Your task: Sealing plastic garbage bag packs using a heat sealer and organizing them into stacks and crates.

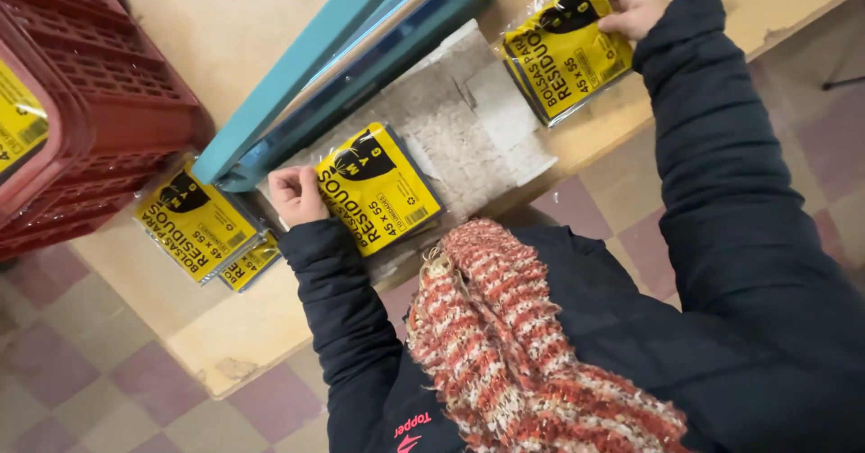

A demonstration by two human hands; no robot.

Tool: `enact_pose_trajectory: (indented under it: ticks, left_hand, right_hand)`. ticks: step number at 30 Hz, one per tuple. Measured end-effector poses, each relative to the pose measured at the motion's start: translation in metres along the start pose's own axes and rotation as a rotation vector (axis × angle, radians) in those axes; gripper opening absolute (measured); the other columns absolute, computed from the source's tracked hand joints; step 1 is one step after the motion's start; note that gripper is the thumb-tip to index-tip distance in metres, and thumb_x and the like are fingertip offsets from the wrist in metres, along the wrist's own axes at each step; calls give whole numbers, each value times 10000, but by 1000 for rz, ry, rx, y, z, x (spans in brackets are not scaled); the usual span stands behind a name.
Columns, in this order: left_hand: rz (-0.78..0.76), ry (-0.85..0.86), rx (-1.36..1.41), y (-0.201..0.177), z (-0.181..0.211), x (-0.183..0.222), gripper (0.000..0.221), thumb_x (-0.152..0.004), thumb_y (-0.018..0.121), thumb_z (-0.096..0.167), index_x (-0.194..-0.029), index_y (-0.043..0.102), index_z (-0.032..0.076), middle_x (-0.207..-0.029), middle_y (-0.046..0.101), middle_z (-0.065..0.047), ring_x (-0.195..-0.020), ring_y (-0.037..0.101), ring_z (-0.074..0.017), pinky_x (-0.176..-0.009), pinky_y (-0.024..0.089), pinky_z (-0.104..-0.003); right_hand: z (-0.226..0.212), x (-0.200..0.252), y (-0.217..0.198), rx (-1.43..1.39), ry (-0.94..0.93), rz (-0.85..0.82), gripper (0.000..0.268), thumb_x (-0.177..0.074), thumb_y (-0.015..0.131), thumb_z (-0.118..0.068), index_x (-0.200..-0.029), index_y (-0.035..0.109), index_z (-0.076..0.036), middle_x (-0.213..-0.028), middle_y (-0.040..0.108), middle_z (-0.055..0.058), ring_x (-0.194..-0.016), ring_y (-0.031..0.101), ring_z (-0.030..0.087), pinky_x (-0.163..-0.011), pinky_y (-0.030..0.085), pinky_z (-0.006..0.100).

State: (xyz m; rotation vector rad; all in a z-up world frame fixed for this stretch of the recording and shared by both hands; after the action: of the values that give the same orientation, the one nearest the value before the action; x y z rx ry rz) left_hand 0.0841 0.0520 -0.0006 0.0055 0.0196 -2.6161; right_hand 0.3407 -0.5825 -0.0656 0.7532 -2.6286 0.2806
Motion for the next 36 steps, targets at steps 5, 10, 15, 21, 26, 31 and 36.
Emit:
enact_pose_trajectory:
  ticks: [5,10,15,21,26,31,36]
  left_hand:
    - [53,49,-56,2,6,2,179,-1006,716,63,-962,543,74,-855,583,22,-751,485,-51,-723,435,-205]
    - [80,73,-64,5,-1,1,178,-1006,709,55,-958,539,79,-848,577,22,-757,499,-59,-726,445,-216]
    - [211,53,-31,4,12,19,160,-970,722,22,-956,572,74,-866,589,5,-777,526,-74,-727,467,-236]
    - [86,164,261,41,43,32,153,-981,711,13,-960,576,83,-963,672,-32,-851,602,-96,-800,501,-241]
    - [156,96,216,33,10,23,93,-1004,688,51,-993,600,77,-963,663,-11,-861,597,-81,-814,508,-235]
    - [79,-100,105,20,-17,43,87,-1024,653,137,-1070,643,63,-940,654,12,-832,584,-71,-759,498,-237]
    - [26,-29,-284,17,-5,47,117,-956,716,150,-990,670,48,-849,676,9,-770,620,-64,-718,539,-263]
  right_hand:
    - [-20,-1,9,690,-173,174,225,-1016,650,-75,-1213,590,15,-1140,606,197,-1050,609,322,-925,501,408]
    - [-48,15,20,923,-342,404,191,-1010,686,-119,-1102,600,25,-1123,559,233,-1016,582,385,-910,500,438]
    - [-164,48,115,748,-391,614,283,-994,726,-165,-1199,604,-13,-1118,626,166,-1045,631,290,-932,532,399]
    - [-190,9,316,-141,-367,-304,349,-1004,563,-104,-1348,520,-63,-1222,645,17,-1074,662,119,-888,547,266]
    - [-136,-29,342,-305,-94,-265,187,-1063,570,-147,-1146,688,-30,-968,719,15,-838,699,103,-709,605,296]
    - [-159,-24,323,-166,-190,-122,148,-1033,612,-124,-1075,714,-25,-958,732,30,-809,697,103,-676,599,285]
    - [-147,-48,278,-126,-238,-50,146,-1044,618,-114,-1055,717,-8,-932,726,29,-789,679,111,-694,571,270]
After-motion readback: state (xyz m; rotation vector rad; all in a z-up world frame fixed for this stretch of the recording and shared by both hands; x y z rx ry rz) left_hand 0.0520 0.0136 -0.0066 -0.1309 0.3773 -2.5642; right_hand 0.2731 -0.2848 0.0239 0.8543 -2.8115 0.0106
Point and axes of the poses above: each hand's wrist, its own x-axis away from the middle knuckle, its own y-axis out of the palm, z = x × y, the point moved 9 cm from there along -x, towards the middle knuckle
